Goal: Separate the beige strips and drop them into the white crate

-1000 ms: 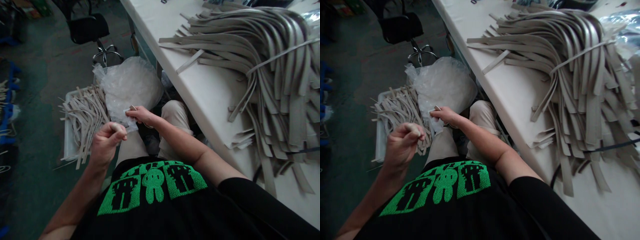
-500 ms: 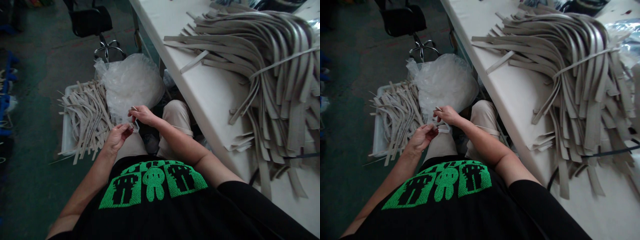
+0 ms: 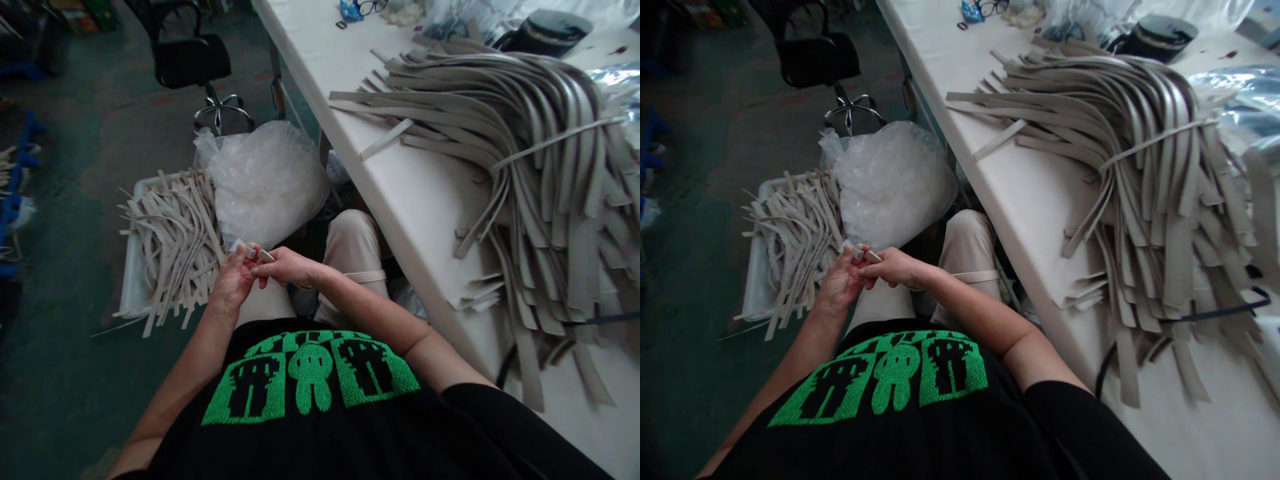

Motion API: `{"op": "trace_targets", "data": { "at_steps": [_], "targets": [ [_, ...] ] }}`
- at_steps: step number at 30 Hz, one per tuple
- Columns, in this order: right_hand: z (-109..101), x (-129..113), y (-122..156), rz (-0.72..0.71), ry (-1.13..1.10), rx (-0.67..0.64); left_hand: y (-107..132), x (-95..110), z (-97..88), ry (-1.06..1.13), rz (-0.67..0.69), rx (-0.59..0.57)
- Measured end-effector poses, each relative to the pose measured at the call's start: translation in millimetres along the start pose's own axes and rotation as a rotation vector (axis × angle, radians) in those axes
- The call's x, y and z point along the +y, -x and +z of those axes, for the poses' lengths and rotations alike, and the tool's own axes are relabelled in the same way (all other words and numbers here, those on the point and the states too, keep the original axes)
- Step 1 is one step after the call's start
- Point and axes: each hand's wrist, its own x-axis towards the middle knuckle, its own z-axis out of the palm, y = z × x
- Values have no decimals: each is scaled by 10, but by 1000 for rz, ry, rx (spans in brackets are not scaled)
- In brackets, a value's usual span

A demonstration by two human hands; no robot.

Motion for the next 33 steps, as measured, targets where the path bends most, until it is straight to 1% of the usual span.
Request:
{"op": "trace_targets", "data": {
  "at_steps": [3, 9, 12, 16, 20, 22, 23, 25, 27, 28, 30, 31, 33],
  "targets": [
    [-36, 21, -16, -11, 6, -7, 17, -32, 3, -64, 19, -49],
    [-58, 75, -58, 17, 24, -8, 20, -44, 57, -75, 28, -51],
    [-72, 49, -52, 40, 21, 2, 32, -52, 81, -140, 16, -86],
    [-78, 45, -55, 73, 48, 0, 99, -79, 137, -206, 34, -122],
    [-64, 74, -82, 44, 115, -27, 174, -124, 178, -258, 52, -135],
    [-61, 20, -41, 28, 250, -63, 167, -112, 143, -255, 66, -91],
    [-63, -34, 6, 17, 381, -68, 148, -85, 106, -229, 83, -44],
    [-66, -182, 143, -15, 741, -16, 91, 16, 3, -120, 140, 91],
    [-58, -341, 296, -16, 1052, 79, 47, 144, -102, 10, 182, 223],
    [-44, -405, 357, 2, 1124, 108, 44, 197, -140, 56, 181, 266],
    [6, -486, 414, 55, 1132, 122, 93, 241, -162, 96, 143, 285],
    [40, -501, 408, 65, 1107, 127, 141, 226, -145, 102, 114, 266],
    [111, -505, 355, 53, 1063, 143, 254, 149, -71, 111, 60, 192]
  ]
}}
